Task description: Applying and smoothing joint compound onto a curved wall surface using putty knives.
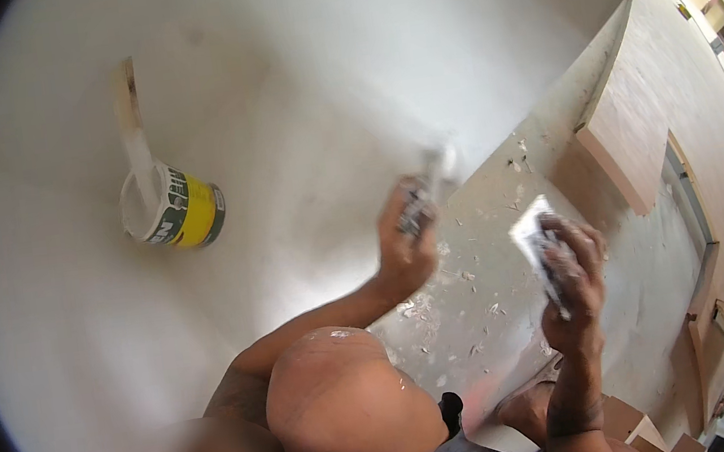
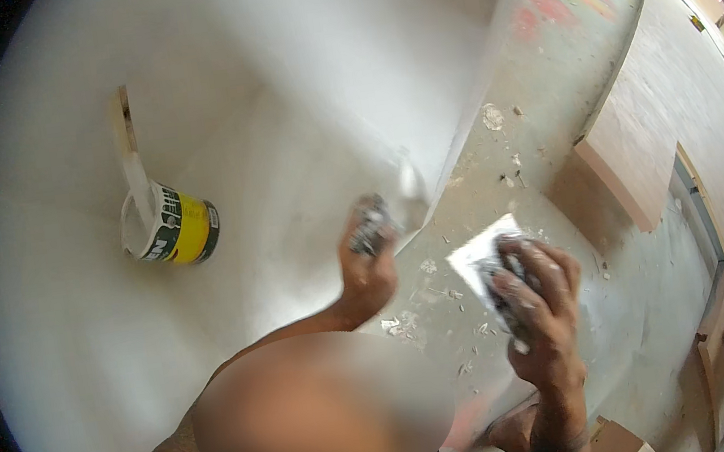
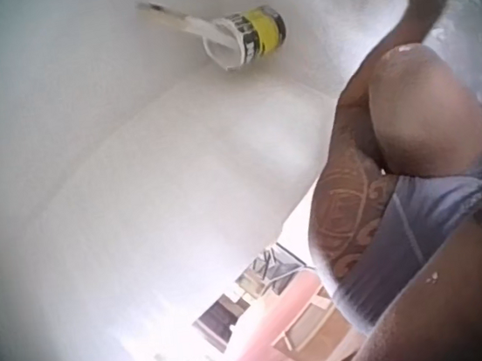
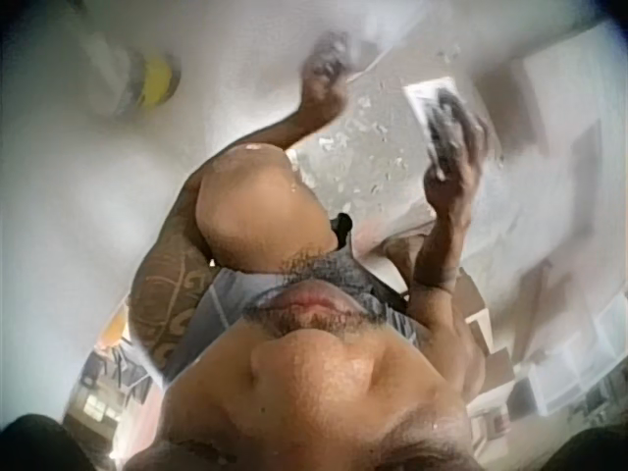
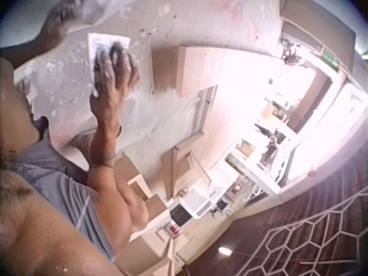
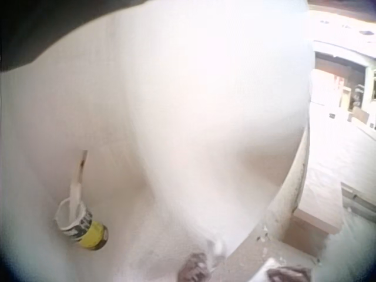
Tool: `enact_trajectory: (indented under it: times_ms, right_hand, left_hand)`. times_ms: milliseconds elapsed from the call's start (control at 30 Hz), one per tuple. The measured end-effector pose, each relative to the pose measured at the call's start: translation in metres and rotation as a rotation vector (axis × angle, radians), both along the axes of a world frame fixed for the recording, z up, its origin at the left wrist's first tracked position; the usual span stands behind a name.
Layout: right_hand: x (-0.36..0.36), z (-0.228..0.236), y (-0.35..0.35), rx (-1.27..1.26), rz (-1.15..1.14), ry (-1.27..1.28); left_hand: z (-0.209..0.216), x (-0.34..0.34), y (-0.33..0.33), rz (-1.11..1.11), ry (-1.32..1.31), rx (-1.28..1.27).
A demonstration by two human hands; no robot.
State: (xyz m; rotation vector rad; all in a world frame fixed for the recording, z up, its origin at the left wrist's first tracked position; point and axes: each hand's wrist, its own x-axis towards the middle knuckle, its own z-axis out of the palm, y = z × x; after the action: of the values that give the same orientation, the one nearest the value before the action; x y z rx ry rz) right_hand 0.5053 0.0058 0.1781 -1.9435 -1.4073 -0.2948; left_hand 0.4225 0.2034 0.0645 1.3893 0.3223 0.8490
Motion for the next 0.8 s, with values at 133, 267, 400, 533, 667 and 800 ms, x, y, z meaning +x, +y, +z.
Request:
enact_trajectory:
  times_ms: [133, 267, 400, 533, 667, 800]
  right_hand:
    - [-0.010, 0.016, -0.008, 0.220, -0.064, -0.015]
    - [-0.025, -0.058, -0.044, 0.800, -0.344, 0.561]
    - [-0.060, -0.062, 0.004, 0.893, -0.279, 1.437]
    - [-0.072, -0.077, 0.042, 0.681, -0.147, 2.056]
    - [-0.074, -0.053, 0.068, 0.666, -0.172, 1.948]
    - [-0.066, -0.045, 0.049, 0.724, -0.086, 1.858]
  left_hand:
    - [0.018, -0.031, -0.031, -0.430, 0.075, 0.164]
    - [0.019, -0.043, 0.000, -0.449, -0.117, 0.021]
    - [0.054, -0.057, 0.040, -0.426, -0.254, 0.253]
    - [0.050, -0.061, 0.041, -0.524, -0.256, 0.556]
    - [0.044, -0.067, 0.041, -0.470, -0.149, 0.585]
    - [0.019, -0.079, 0.045, -0.437, 0.192, 0.654]
